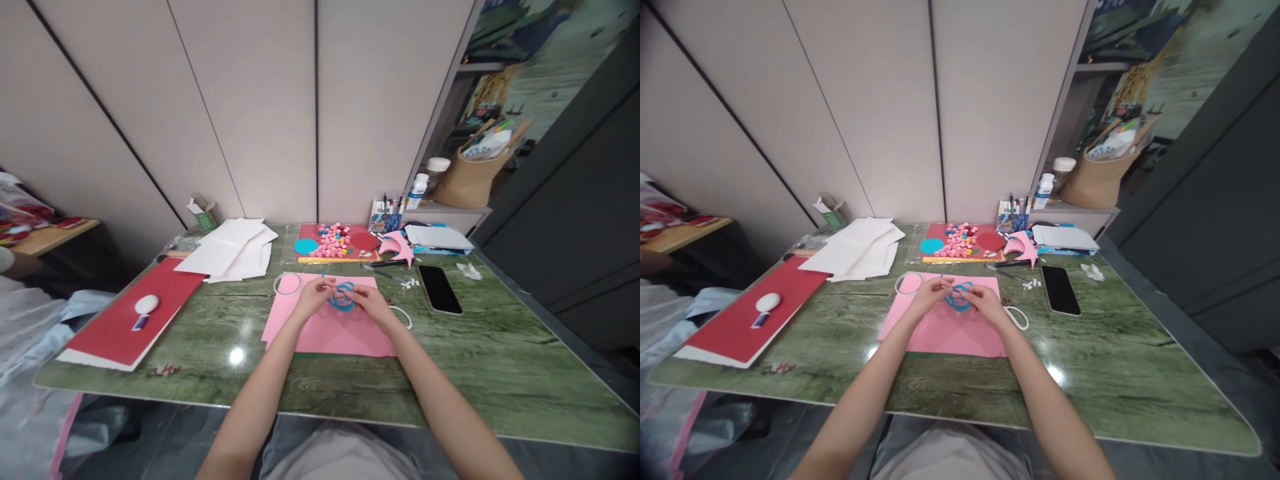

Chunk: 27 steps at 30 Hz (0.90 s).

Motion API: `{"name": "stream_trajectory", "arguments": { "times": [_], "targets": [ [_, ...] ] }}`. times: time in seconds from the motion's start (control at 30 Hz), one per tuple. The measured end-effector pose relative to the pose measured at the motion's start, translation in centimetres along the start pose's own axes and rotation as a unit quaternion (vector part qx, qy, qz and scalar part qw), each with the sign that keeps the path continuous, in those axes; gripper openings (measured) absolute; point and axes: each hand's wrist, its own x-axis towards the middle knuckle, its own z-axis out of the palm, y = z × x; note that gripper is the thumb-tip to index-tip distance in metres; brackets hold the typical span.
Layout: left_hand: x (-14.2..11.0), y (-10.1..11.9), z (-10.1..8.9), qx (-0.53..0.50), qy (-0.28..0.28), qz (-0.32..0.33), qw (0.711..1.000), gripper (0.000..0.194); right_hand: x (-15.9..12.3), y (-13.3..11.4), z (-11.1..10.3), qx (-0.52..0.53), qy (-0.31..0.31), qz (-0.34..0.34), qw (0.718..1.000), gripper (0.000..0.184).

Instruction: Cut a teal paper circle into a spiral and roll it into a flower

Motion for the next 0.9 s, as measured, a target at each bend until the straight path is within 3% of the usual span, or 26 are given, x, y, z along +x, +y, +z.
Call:
{"name": "stream_trajectory", "arguments": {
  "times": [0.1, 0.23, 0.37, 0.5, 0.6, 0.73, 0.9],
  "targets": [
    [-0.2, 0.1, 0.2, -0.035, -0.026, -0.008, 0.999, 0.016, -0.1, 0.2, 0.0, 0.053, -0.011, 0.024, 0.998, 0.028],
    [-0.3, -0.7, 0.7, -0.108, 0.000, -0.052, 0.993, 0.022, 0.0, 0.3, 0.3, 0.144, -0.010, 0.048, 0.988, 0.032],
    [0.0, -1.7, 1.0, -0.232, 0.031, -0.122, 0.965, 0.024, 0.5, 0.8, 0.1, 0.134, 0.073, 0.019, 0.988, 0.035],
    [0.1, -2.1, 0.8, -0.334, 0.005, -0.192, 0.923, 0.021, 1.1, 1.8, -0.4, 0.095, 0.156, -0.016, 0.983, 0.038],
    [0.1, -2.2, 0.6, -0.360, -0.007, -0.214, 0.908, 0.020, 1.3, 2.4, -0.4, 0.087, 0.141, -0.003, 0.986, 0.040],
    [0.1, -2.2, 0.5, -0.358, -0.018, -0.215, 0.909, 0.019, 1.3, 2.4, 0.2, 0.116, 0.088, 0.034, 0.989, 0.041],
    [0.4, -2.1, 0.6, -0.371, 0.006, -0.218, 0.903, 0.011, 0.6, 1.4, 1.1, 0.186, 0.060, 0.069, 0.978, 0.041]
  ]
}}
